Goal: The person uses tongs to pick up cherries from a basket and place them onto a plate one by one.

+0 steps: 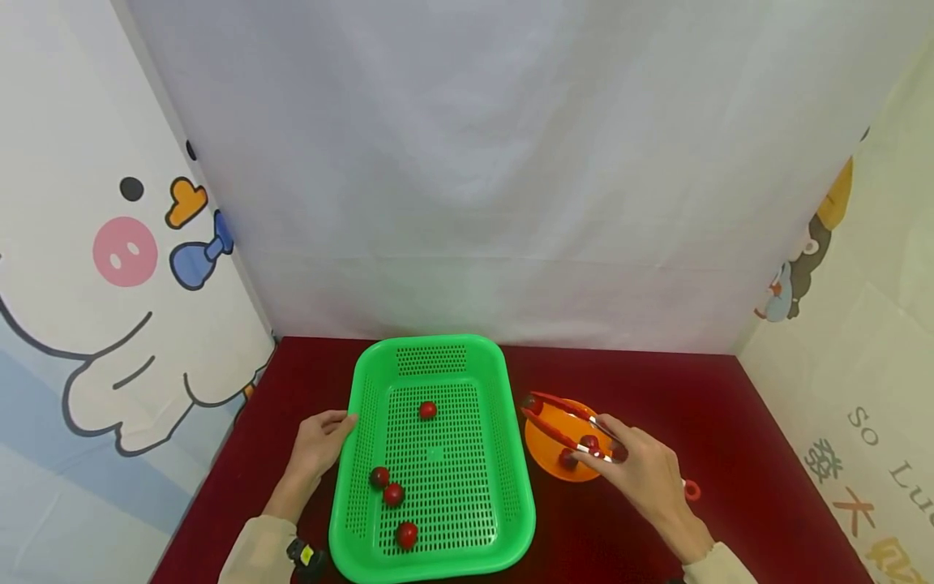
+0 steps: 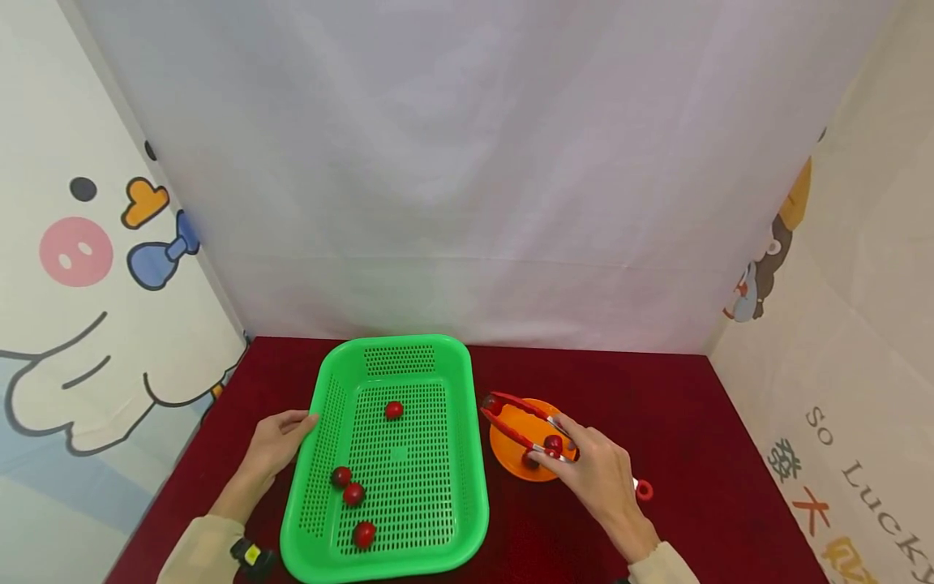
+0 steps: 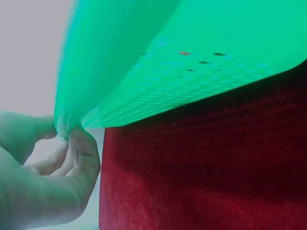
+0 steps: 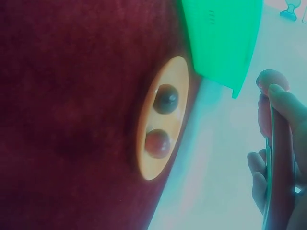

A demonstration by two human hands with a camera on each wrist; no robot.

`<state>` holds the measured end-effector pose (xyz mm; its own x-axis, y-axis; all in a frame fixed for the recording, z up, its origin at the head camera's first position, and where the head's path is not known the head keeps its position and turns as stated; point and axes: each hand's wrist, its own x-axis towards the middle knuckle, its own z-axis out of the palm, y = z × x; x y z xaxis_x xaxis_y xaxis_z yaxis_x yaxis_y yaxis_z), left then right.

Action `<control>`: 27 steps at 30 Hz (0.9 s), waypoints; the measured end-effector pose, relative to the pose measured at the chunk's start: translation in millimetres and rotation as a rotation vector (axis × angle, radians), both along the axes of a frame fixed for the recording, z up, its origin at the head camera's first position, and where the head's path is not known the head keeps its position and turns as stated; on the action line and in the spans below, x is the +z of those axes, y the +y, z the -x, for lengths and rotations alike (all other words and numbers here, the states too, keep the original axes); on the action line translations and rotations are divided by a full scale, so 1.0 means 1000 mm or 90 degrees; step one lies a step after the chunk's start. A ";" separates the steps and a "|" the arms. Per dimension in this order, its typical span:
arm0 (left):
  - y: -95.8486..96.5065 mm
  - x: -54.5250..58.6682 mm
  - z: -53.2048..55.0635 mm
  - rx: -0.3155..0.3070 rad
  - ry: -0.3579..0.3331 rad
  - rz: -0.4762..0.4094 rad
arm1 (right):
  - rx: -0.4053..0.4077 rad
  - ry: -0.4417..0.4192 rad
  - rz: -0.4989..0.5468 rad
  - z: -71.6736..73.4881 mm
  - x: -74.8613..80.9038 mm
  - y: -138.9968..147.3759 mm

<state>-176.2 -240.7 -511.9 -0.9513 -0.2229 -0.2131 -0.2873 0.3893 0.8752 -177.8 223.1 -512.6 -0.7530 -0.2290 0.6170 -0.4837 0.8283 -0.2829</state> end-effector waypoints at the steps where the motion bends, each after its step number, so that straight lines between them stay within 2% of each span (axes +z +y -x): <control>1: 0.000 0.000 0.000 0.000 0.000 0.000 | -0.003 -0.002 -0.002 -0.001 -0.001 0.001; 10: 0.001 0.000 -0.001 -0.001 0.005 -0.004 | -0.029 -0.038 -0.010 -0.008 -0.007 0.010; 19: 0.000 0.001 -0.001 0.000 0.002 -0.006 | -0.020 -0.043 -0.021 -0.011 -0.015 0.016; 27: 0.000 0.000 -0.002 -0.001 0.005 -0.006 | -0.028 -0.083 -0.043 -0.014 -0.019 0.020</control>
